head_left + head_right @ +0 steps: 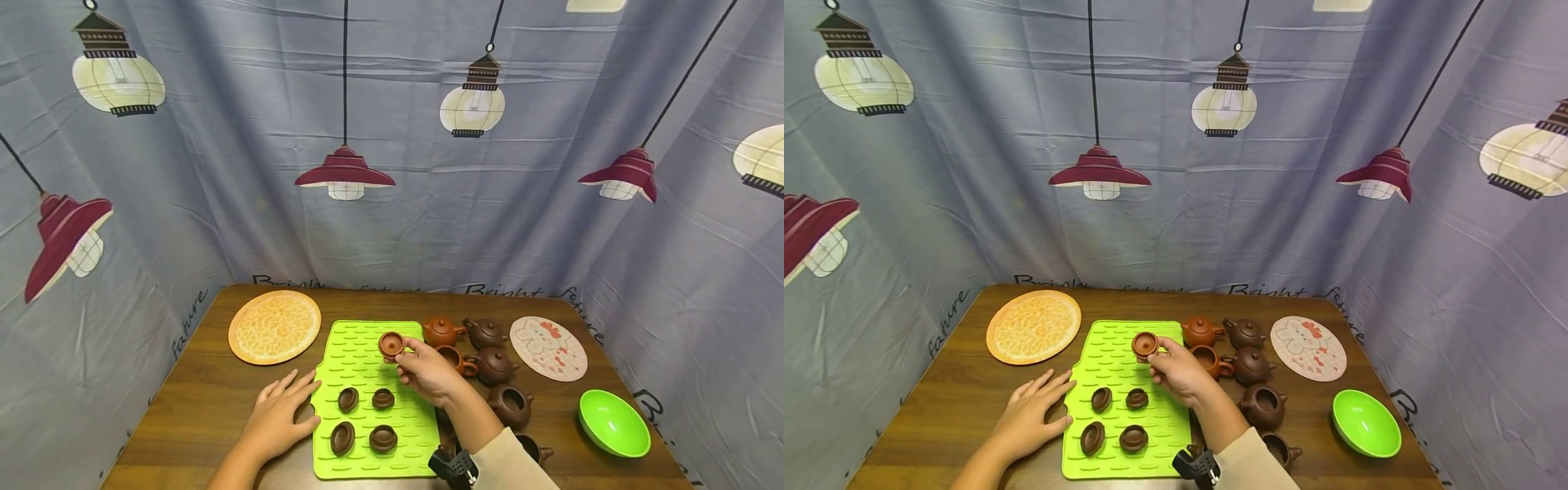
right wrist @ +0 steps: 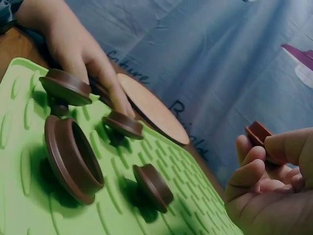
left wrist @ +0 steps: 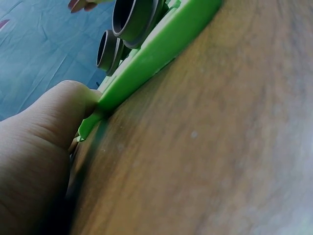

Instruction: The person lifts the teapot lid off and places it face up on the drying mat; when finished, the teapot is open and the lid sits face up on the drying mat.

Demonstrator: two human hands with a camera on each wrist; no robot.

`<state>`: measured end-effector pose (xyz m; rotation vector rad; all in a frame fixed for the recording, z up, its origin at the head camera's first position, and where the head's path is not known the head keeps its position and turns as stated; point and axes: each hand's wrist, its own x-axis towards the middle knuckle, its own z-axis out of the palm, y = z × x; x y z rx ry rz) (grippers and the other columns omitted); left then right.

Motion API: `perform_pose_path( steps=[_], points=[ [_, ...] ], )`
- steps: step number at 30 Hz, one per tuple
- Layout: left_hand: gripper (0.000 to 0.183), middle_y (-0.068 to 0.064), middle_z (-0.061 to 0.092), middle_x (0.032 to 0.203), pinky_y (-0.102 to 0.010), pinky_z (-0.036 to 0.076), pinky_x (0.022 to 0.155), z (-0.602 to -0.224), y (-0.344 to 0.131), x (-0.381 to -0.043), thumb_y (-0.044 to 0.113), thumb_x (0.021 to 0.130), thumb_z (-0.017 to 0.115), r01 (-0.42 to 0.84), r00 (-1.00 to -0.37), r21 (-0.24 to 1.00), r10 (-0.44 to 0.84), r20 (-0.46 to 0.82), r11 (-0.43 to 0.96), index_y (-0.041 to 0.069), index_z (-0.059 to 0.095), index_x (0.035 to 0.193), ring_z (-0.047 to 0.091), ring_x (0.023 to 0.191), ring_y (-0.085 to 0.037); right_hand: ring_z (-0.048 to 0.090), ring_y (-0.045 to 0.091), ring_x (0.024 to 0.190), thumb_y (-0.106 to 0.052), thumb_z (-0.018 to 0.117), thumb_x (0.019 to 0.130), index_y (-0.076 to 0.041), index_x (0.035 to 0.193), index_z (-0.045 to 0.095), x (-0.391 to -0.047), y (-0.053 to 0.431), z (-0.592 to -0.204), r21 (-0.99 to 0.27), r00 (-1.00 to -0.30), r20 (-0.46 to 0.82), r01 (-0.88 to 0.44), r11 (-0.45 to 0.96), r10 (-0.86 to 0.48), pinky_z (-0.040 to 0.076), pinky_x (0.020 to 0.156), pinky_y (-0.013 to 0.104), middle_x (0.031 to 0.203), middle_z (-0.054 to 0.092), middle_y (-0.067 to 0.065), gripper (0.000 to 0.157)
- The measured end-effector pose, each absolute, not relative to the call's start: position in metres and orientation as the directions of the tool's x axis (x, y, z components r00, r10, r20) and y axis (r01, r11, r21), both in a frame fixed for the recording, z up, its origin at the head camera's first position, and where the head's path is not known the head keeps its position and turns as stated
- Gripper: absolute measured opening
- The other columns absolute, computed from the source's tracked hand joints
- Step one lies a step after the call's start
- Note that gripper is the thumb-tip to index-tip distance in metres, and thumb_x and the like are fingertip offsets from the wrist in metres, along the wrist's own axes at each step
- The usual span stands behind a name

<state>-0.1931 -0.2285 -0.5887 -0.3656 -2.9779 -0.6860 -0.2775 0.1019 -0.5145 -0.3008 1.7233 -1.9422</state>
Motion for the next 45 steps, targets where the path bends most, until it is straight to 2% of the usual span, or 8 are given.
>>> perform_pose_path(
  steps=[7,14,21,25,30,35,41,45],
  points=[
    [0.071,0.009,0.04,0.167,-0.064,0.019,0.123,-0.591,-0.229,-0.193,0.057,0.091,0.074,0.252,-0.968,0.418,0.221,0.122,0.873,0.03,0.056,0.153,0.033,0.157,-0.031,0.052,0.013,0.076,-0.01,0.052,0.11,-0.002,0.154,0.039,-0.278,0.081,-0.518,-0.97,-0.851,-0.232,0.24,0.044,-0.471,0.046,0.068,0.026,0.116,0.064,0.018,0.047],
    [0.07,0.009,0.044,0.165,-0.066,0.021,0.122,-0.591,-0.229,-0.193,0.056,0.089,0.077,0.26,-0.964,0.423,0.212,0.159,0.868,0.029,0.058,0.151,0.036,0.155,-0.032,0.053,0.016,0.076,-0.01,0.052,0.11,0.0,0.141,0.053,-0.279,0.059,-0.521,-0.963,-0.846,-0.268,0.213,0.167,-0.462,0.045,0.065,0.026,0.12,0.069,0.021,0.033],
    [0.07,0.01,0.044,0.165,-0.065,0.022,0.122,-0.589,-0.229,-0.194,0.056,0.089,0.076,0.268,-0.962,0.412,0.221,0.159,0.871,0.029,0.059,0.151,0.037,0.155,-0.032,0.052,0.017,0.071,-0.008,0.054,0.108,0.002,0.134,0.057,-0.281,0.038,-0.524,-0.951,-0.844,-0.289,0.198,0.239,-0.452,0.046,0.062,0.027,0.108,0.071,0.02,0.028],
    [0.07,0.011,0.042,0.166,-0.064,0.02,0.123,-0.589,-0.229,-0.195,0.057,0.09,0.075,0.258,-0.966,0.414,0.219,0.14,0.873,0.03,0.058,0.152,0.034,0.156,-0.031,0.051,0.019,0.069,-0.007,0.056,0.107,0.002,0.126,0.059,-0.281,0.027,-0.525,-0.942,-0.84,-0.301,0.188,0.279,-0.451,0.045,0.061,0.03,0.095,0.067,0.016,0.021],
    [0.069,0.012,0.041,0.167,-0.064,0.02,0.123,-0.589,-0.23,-0.195,0.058,0.091,0.073,0.241,-0.971,0.415,0.216,0.108,0.877,0.03,0.057,0.152,0.033,0.157,-0.03,0.055,0.02,0.067,-0.004,0.06,0.105,0.004,0.131,0.058,-0.28,0.02,-0.526,-0.923,-0.845,-0.314,0.165,0.347,-0.432,0.046,0.059,0.03,0.085,0.064,0.013,0.027],
    [0.07,0.012,0.041,0.167,-0.064,0.02,0.124,-0.589,-0.23,-0.195,0.058,0.091,0.073,0.241,-0.97,0.407,0.215,0.11,0.881,0.031,0.056,0.153,0.032,0.157,-0.03,0.055,0.018,0.066,-0.004,0.06,0.104,0.005,0.125,0.06,-0.283,0.018,-0.529,-0.916,-0.844,-0.317,0.154,0.372,-0.432,0.048,0.059,0.028,0.091,0.071,0.013,0.023],
    [0.069,0.012,0.04,0.167,-0.063,0.019,0.124,-0.589,-0.23,-0.194,0.057,0.091,0.074,0.239,-0.971,0.411,0.213,0.11,0.88,0.031,0.056,0.153,0.032,0.157,-0.03,0.056,0.016,0.066,-0.006,0.061,0.105,0.008,0.14,0.053,-0.283,0.015,-0.529,-0.902,-0.844,-0.339,0.165,0.399,-0.416,0.047,0.059,0.027,0.093,0.077,0.011,0.038],
    [0.069,0.012,0.041,0.166,-0.063,0.019,0.124,-0.589,-0.23,-0.195,0.056,0.091,0.074,0.241,-0.97,0.414,0.211,0.117,0.878,0.031,0.057,0.153,0.033,0.157,-0.03,0.056,0.017,0.066,-0.006,0.061,0.105,0.007,0.137,0.055,-0.281,0.012,-0.527,-0.895,-0.853,-0.343,0.17,0.413,-0.393,0.046,0.059,0.027,0.092,0.077,0.011,0.035]
  ],
)
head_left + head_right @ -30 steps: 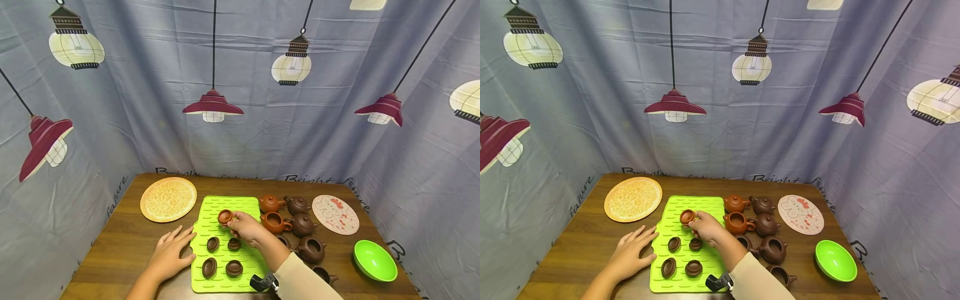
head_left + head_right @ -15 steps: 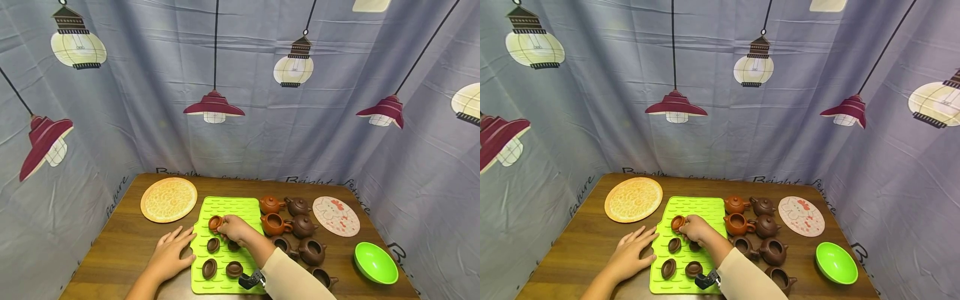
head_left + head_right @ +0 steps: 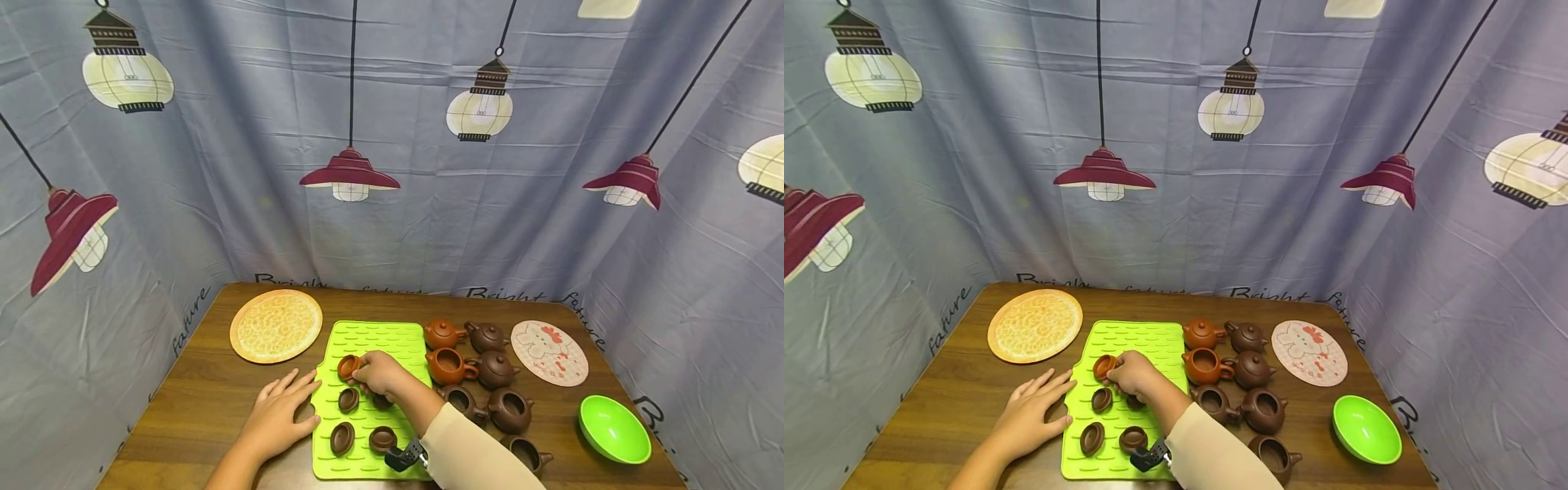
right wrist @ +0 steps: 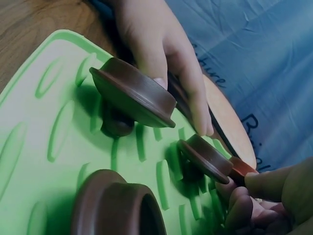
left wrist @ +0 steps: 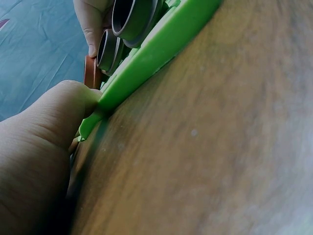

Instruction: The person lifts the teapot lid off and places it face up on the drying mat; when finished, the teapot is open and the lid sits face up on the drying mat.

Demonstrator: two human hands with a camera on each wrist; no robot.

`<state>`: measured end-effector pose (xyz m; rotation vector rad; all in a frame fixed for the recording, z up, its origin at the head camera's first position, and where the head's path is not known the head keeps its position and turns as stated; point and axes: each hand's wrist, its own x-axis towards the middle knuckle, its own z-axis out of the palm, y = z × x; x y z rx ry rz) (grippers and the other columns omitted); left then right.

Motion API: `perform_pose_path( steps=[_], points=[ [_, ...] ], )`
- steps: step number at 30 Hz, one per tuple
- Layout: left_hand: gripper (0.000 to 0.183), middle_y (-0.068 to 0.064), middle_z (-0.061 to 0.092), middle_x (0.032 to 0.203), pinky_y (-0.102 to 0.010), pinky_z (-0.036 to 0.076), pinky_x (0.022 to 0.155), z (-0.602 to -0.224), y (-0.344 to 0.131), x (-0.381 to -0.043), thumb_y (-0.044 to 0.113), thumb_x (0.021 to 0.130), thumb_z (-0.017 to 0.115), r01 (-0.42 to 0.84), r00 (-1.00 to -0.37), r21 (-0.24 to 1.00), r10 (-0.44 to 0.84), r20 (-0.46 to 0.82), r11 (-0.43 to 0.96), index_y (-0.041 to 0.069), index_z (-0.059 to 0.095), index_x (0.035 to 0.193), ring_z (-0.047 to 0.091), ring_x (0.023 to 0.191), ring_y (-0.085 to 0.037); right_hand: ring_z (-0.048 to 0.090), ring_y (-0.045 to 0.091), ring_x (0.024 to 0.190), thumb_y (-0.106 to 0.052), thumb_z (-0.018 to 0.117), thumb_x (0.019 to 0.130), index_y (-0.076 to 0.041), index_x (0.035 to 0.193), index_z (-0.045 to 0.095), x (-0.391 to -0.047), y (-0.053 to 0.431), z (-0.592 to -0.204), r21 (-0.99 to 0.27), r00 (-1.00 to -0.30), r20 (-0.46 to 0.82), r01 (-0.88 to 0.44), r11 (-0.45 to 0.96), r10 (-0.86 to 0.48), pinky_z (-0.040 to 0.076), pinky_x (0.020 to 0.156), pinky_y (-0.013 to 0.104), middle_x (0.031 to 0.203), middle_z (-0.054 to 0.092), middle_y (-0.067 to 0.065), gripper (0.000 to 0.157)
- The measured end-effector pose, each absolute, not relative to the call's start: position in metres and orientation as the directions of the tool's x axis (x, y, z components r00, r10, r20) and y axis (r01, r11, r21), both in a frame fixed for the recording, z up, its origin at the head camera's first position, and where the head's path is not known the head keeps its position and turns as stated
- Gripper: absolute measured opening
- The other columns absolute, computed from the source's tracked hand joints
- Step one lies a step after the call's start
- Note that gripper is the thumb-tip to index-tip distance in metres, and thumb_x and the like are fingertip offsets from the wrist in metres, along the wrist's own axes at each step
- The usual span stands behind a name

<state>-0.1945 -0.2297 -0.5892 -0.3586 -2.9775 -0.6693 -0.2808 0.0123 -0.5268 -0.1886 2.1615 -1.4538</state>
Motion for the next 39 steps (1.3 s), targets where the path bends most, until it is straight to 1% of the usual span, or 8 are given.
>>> perform_pose_path(
  steps=[3,8,14,17,20,24,31,39],
  points=[
    [0.069,0.011,0.043,0.165,-0.065,0.021,0.122,-0.589,-0.229,-0.194,0.056,0.09,0.075,0.253,-0.967,0.411,0.215,0.138,0.876,0.03,0.059,0.151,0.035,0.156,-0.032,0.057,0.017,0.067,-0.007,0.063,0.105,0.004,0.134,0.057,-0.279,0.012,-0.525,-0.887,-0.863,-0.342,0.166,0.431,-0.373,0.047,0.059,0.028,0.092,0.077,0.01,0.032],
    [0.069,0.011,0.044,0.165,-0.065,0.022,0.122,-0.588,-0.228,-0.194,0.057,0.09,0.075,0.25,-0.968,0.412,0.213,0.135,0.876,0.03,0.059,0.151,0.036,0.155,-0.031,0.06,0.019,0.067,-0.013,0.07,0.101,0.003,0.133,0.06,-0.279,0.015,-0.522,-0.871,-0.879,-0.326,0.135,0.473,-0.349,0.047,0.058,0.031,0.09,0.073,0.011,0.037],
    [0.069,0.011,0.041,0.166,-0.064,0.021,0.123,-0.588,-0.228,-0.194,0.057,0.091,0.074,0.241,-0.971,0.418,0.212,0.114,0.876,0.03,0.057,0.153,0.033,0.157,-0.03,0.054,0.018,0.064,-0.014,0.07,0.099,0.001,0.138,0.059,-0.281,0.029,-0.51,-0.861,-0.901,-0.286,0.092,0.501,-0.326,0.047,0.056,0.033,0.089,0.068,0.014,0.043],
    [0.069,0.01,0.043,0.166,-0.065,0.022,0.122,-0.588,-0.229,-0.194,0.056,0.09,0.075,0.247,-0.969,0.418,0.213,0.127,0.874,0.03,0.058,0.152,0.035,0.156,-0.031,0.059,0.021,0.069,-0.017,0.07,0.1,0.0,0.138,0.059,-0.281,0.038,-0.502,-0.857,-0.912,-0.258,0.064,0.512,-0.318,0.047,0.057,0.033,0.097,0.071,0.013,0.043],
    [0.069,0.009,0.044,0.165,-0.065,0.022,0.121,-0.588,-0.229,-0.194,0.055,0.09,0.076,0.254,-0.967,0.417,0.213,0.141,0.873,0.029,0.059,0.151,0.036,0.155,-0.032,0.066,0.03,0.079,-0.019,0.07,0.1,-0.002,0.136,0.061,-0.28,0.05,-0.494,-0.853,-0.924,-0.222,0.029,0.522,-0.312,0.048,0.059,0.034,0.103,0.071,0.011,0.041],
    [0.07,0.01,0.042,0.166,-0.065,0.02,0.122,-0.588,-0.229,-0.193,0.057,0.091,0.075,0.244,-0.97,0.427,0.214,0.117,0.871,0.029,0.057,0.152,0.034,0.156,-0.031,0.067,0.035,0.086,-0.022,0.069,0.101,-0.007,0.133,0.063,-0.277,0.07,-0.486,-0.839,-0.939,-0.182,-0.006,0.545,-0.291,0.049,0.06,0.035,0.105,0.07,0.008,0.036],
    [0.07,0.01,0.04,0.167,-0.064,0.018,0.123,-0.591,-0.229,-0.192,0.057,0.091,0.074,0.225,-0.974,0.429,0.21,0.081,0.875,0.031,0.056,0.153,0.032,0.158,-0.031,0.067,0.02,0.095,-0.025,0.069,0.102,-0.016,0.131,0.065,-0.267,0.108,-0.48,-0.795,-0.964,-0.101,-0.071,0.602,-0.247,0.055,0.07,0.036,0.114,0.068,0.005,0.031],
    [0.07,0.009,0.041,0.167,-0.065,0.018,0.123,-0.59,-0.23,-0.193,0.055,0.09,0.076,0.233,-0.973,0.427,0.211,0.099,0.874,0.03,0.056,0.153,0.032,0.157,-0.031,0.065,0.02,0.099,-0.02,0.072,0.1,-0.014,0.138,0.063,-0.265,0.152,-0.482,-0.788,-0.995,-0.038,-0.024,0.615,-0.088,0.057,0.075,0.035,0.117,0.068,0.004,0.039]
  ],
)
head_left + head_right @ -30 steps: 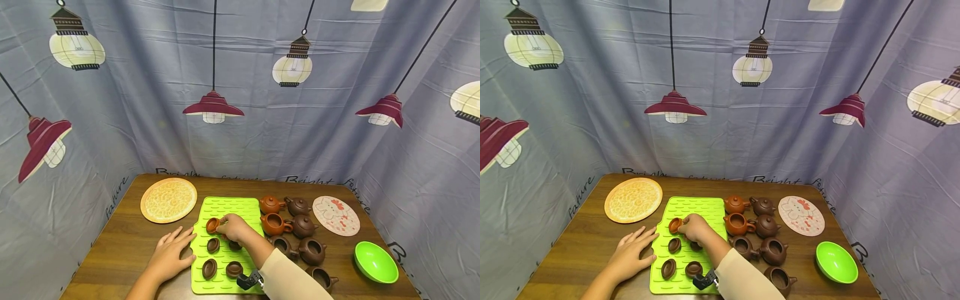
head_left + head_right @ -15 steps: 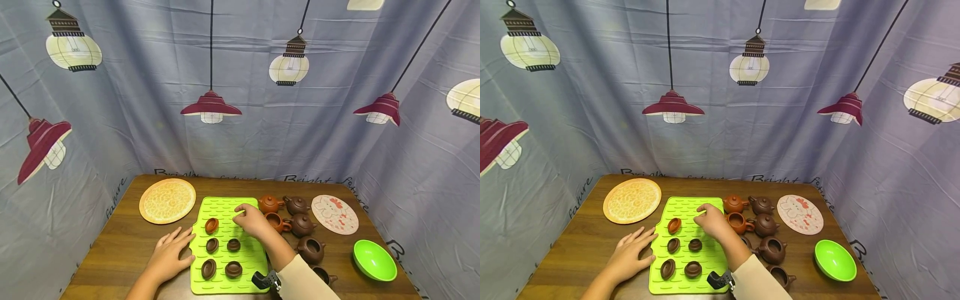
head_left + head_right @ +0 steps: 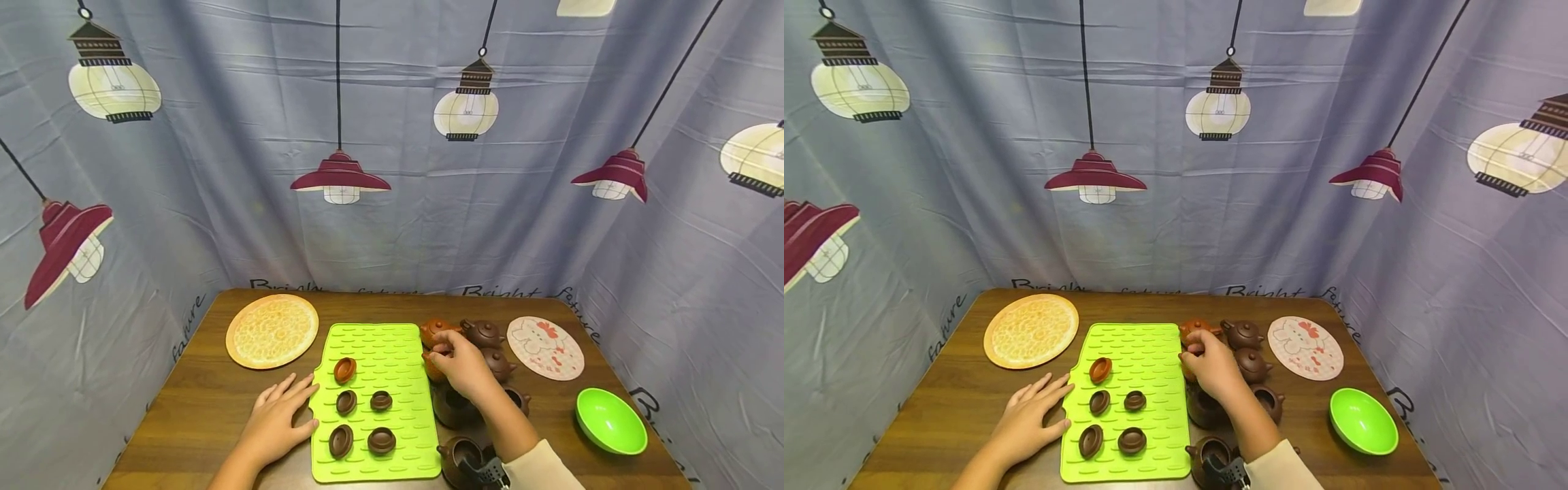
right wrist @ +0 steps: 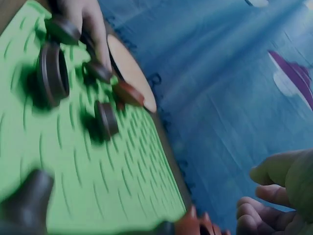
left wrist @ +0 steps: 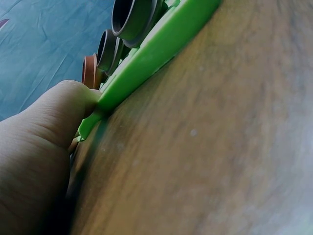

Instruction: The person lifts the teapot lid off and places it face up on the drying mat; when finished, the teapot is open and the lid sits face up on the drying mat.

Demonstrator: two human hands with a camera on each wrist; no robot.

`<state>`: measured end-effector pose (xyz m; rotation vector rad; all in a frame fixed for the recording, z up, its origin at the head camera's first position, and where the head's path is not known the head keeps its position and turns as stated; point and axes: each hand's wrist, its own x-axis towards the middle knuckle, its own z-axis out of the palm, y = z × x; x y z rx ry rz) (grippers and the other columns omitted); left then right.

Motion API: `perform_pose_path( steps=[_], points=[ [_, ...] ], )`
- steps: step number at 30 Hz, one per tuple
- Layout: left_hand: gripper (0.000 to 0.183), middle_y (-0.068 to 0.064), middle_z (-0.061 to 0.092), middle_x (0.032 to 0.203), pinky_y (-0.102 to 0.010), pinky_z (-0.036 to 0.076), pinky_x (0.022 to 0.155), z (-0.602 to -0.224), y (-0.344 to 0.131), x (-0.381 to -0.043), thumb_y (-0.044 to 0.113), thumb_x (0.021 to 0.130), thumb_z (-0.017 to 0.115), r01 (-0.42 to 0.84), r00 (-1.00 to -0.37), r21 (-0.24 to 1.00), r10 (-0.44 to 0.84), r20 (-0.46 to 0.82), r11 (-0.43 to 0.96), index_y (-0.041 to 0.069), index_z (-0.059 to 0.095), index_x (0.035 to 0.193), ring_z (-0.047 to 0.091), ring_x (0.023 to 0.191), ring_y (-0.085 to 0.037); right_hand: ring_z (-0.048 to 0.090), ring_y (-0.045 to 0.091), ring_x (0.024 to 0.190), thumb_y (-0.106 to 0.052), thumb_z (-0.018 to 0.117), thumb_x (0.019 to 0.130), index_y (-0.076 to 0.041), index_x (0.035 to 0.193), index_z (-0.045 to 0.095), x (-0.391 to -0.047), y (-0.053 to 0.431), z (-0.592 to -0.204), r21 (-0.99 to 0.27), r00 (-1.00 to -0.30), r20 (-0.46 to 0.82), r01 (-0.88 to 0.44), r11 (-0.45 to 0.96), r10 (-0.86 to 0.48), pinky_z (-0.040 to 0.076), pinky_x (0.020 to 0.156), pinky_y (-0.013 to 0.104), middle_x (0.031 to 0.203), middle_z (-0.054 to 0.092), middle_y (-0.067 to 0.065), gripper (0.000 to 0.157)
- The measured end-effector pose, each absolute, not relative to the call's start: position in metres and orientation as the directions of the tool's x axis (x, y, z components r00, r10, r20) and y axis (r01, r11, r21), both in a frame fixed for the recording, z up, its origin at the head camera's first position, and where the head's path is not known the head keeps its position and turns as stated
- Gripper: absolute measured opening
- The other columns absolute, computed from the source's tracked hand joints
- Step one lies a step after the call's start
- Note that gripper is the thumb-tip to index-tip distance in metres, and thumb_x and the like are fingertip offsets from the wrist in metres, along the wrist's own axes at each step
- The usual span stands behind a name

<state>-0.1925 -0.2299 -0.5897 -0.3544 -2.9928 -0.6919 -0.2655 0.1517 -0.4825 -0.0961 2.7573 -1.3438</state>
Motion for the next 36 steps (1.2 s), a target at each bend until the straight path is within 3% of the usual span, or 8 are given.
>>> perform_pose_path(
  steps=[6,13,21,28,36],
  points=[
    [0.07,0.009,0.041,0.167,-0.065,0.018,0.123,-0.588,-0.229,-0.193,0.053,0.09,0.076,0.231,-0.973,0.428,0.212,0.093,0.874,0.029,0.057,0.153,0.033,0.157,-0.032,0.065,0.024,0.101,-0.021,0.07,0.1,-0.008,0.14,0.06,-0.27,0.19,-0.481,-0.754,-1.0,0.011,-0.017,0.656,-0.014,0.056,0.078,0.035,0.126,0.066,0.013,0.043],
    [0.069,0.008,0.041,0.166,-0.065,0.018,0.123,-0.587,-0.229,-0.193,0.052,0.09,0.077,0.234,-0.972,0.423,0.21,0.102,0.875,0.029,0.057,0.153,0.033,0.157,-0.033,0.064,0.031,0.11,-0.021,0.068,0.1,-0.004,0.142,0.057,-0.276,0.228,-0.486,-0.702,-1.0,0.019,-0.002,0.712,0.016,0.055,0.088,0.046,0.13,0.064,0.021,0.047],
    [0.069,0.008,0.042,0.166,-0.065,0.018,0.122,-0.588,-0.229,-0.192,0.053,0.09,0.076,0.231,-0.973,0.426,0.209,0.099,0.875,0.029,0.057,0.152,0.033,0.157,-0.033,0.064,0.04,0.117,-0.021,0.07,0.099,-0.001,0.142,0.056,-0.28,0.255,-0.498,-0.662,-0.999,0.0,0.027,0.749,0.037,0.054,0.091,0.053,0.131,0.063,0.025,0.05],
    [0.069,0.008,0.043,0.166,-0.066,0.018,0.122,-0.588,-0.229,-0.192,0.053,0.09,0.077,0.237,-0.971,0.43,0.211,0.108,0.871,0.028,0.058,0.152,0.034,0.156,-0.033,0.067,0.041,0.114,-0.017,0.072,0.096,0.002,0.135,0.06,-0.281,0.266,-0.506,-0.641,-0.999,0.031,0.006,0.767,0.035,0.051,0.095,0.057,0.123,0.068,0.024,0.044],
    [0.069,0.008,0.042,0.166,-0.065,0.018,0.123,-0.589,-0.228,-0.191,0.053,0.09,0.076,0.229,-0.973,0.427,0.207,0.098,0.875,0.029,0.058,0.152,0.033,0.157,-0.032,0.069,0.034,0.104,-0.011,0.073,0.094,0.002,0.121,0.066,-0.281,0.271,-0.514,-0.636,-0.998,0.07,-0.037,0.771,0.009,0.052,0.092,0.053,0.108,0.071,0.017,0.031]
  ],
)
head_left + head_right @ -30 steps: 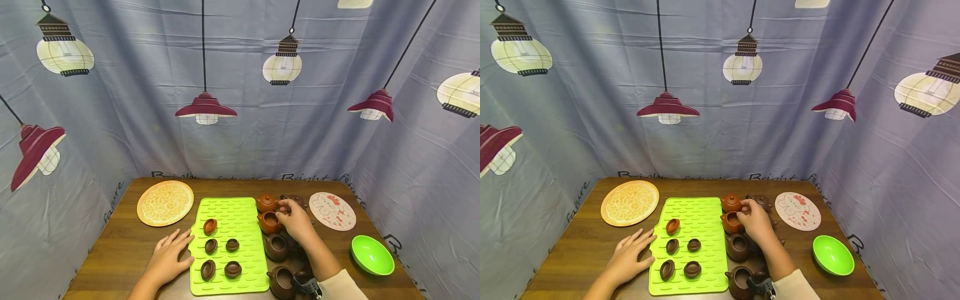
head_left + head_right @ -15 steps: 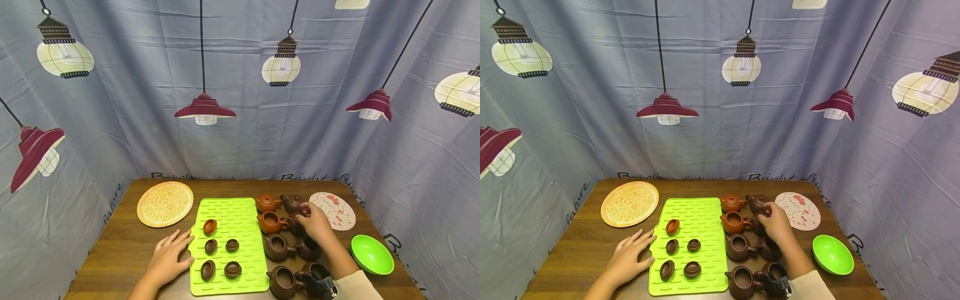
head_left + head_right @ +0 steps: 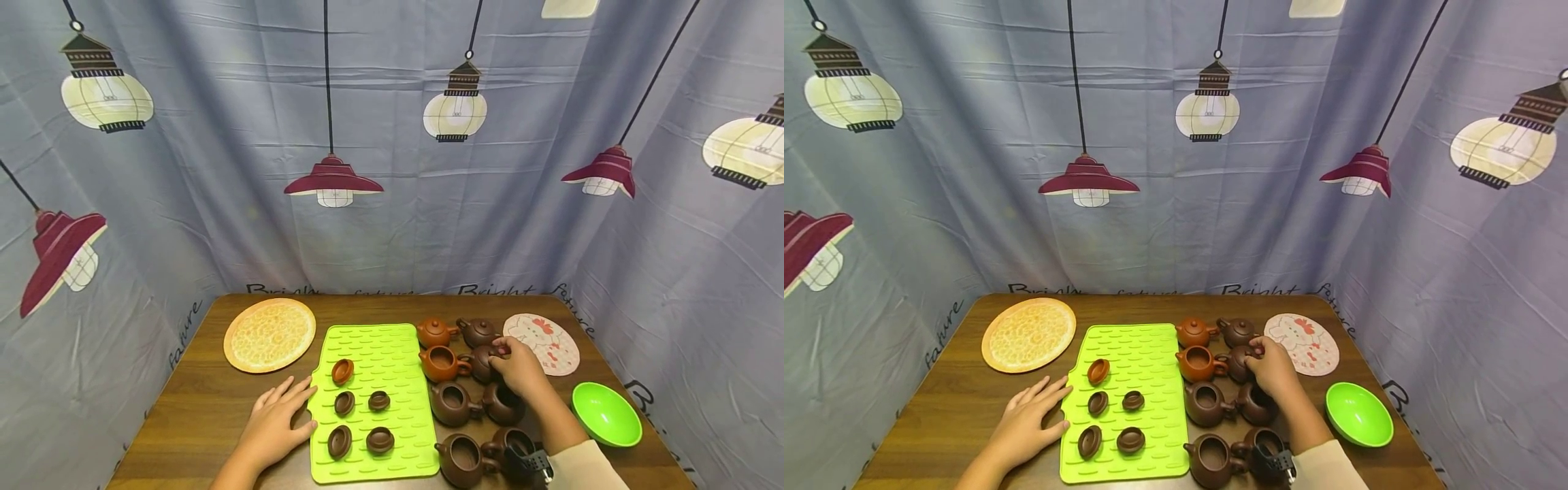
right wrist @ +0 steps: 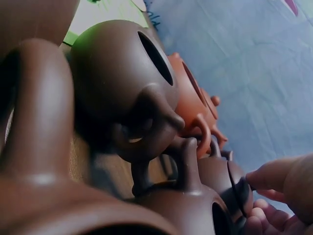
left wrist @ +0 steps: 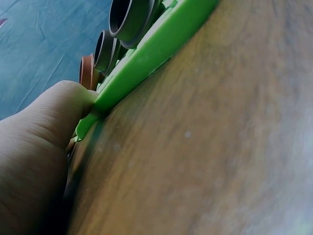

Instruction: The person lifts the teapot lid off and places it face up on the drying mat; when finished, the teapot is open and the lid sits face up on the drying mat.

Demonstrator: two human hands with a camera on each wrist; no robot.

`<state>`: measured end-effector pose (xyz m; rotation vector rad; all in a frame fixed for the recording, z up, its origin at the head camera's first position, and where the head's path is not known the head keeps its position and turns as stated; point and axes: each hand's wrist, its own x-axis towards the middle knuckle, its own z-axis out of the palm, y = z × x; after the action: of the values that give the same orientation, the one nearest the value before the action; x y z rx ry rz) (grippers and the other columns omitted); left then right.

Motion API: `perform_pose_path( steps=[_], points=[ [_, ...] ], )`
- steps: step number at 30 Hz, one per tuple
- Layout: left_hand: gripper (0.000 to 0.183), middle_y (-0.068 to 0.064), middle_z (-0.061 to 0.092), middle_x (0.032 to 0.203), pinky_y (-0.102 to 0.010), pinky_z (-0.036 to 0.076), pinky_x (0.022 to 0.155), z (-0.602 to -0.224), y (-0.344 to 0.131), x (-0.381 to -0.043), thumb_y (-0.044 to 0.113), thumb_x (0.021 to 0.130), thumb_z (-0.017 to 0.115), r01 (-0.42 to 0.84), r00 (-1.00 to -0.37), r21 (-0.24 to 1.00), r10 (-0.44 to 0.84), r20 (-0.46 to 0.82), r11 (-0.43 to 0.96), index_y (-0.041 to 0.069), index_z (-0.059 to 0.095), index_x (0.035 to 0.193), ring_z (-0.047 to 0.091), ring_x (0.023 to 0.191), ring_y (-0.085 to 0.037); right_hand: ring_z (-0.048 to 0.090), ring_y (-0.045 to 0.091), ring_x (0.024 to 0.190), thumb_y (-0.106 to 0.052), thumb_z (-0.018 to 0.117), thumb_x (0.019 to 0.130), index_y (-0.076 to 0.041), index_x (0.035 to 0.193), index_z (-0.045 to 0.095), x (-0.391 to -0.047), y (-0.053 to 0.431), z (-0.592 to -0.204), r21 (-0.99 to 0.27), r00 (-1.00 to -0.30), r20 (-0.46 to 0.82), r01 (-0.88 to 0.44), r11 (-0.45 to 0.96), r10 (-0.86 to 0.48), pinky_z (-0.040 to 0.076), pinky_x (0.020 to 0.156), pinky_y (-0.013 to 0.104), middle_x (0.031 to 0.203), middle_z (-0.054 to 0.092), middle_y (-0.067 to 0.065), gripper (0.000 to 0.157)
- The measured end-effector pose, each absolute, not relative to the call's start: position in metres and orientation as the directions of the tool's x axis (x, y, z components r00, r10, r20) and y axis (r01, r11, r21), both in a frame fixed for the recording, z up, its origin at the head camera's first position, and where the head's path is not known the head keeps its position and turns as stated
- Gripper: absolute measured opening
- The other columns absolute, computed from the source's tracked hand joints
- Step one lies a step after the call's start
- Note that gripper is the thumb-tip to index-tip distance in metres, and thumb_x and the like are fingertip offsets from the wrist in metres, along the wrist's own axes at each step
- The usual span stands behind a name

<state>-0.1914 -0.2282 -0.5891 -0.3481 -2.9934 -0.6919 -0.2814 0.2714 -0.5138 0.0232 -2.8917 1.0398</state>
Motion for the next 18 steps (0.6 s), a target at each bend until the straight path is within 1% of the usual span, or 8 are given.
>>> perform_pose_path(
  steps=[4,7,13,18],
  points=[
    [0.069,0.009,0.042,0.166,-0.065,0.019,0.123,-0.5886,-0.2276,-0.1917,0.054,0.09,0.077,0.227,-0.974,0.422,0.203,0.1,0.878,0.029,0.058,0.152,0.033,0.157,-0.031,0.068,0.027,0.099,-0.012,0.074,0.093,-0.001,0.113,0.07,-0.2832,0.2724,-0.5151,-0.64,-0.998,0.068,-0.038,0.768,0.007,0.051,0.086,0.044,0.102,0.07,0.011,0.023],
    [0.069,0.009,0.042,0.166,-0.065,0.019,0.123,-0.5888,-0.2274,-0.1918,0.053,0.09,0.077,0.228,-0.974,0.421,0.205,0.1,0.878,0.029,0.058,0.152,0.034,0.157,-0.031,0.066,0.024,0.095,-0.012,0.074,0.093,-0.003,0.11,0.071,-0.283,0.2727,-0.516,-0.64,-0.998,0.066,-0.031,0.768,0.014,0.049,0.082,0.04,0.099,0.07,0.008,0.019],
    [0.069,0.008,0.043,0.166,-0.065,0.019,0.123,-0.5888,-0.2278,-0.1917,0.053,0.09,0.077,0.233,-0.973,0.422,0.208,0.104,0.876,0.029,0.058,0.152,0.034,0.156,-0.032,0.062,0.02,0.087,-0.014,0.074,0.094,-0.006,0.104,0.071,-0.2825,0.2711,-0.5141,-0.629,-0.998,0.063,-0.019,0.777,0.026,0.046,0.078,0.038,0.093,0.069,0.005,0.012],
    [0.069,0.008,0.043,0.166,-0.066,0.018,0.122,-0.5886,-0.2281,-0.1914,0.053,0.09,0.077,0.232,-0.973,0.423,0.208,0.102,0.876,0.028,0.058,0.152,0.034,0.156,-0.032,0.061,0.02,0.085,-0.014,0.073,0.095,-0.008,0.101,0.07,-0.2818,0.2698,-0.5113,-0.622,-0.998,0.062,-0.017,0.783,0.028,0.045,0.076,0.037,0.091,0.069,0.004,0.009]
  ],
)
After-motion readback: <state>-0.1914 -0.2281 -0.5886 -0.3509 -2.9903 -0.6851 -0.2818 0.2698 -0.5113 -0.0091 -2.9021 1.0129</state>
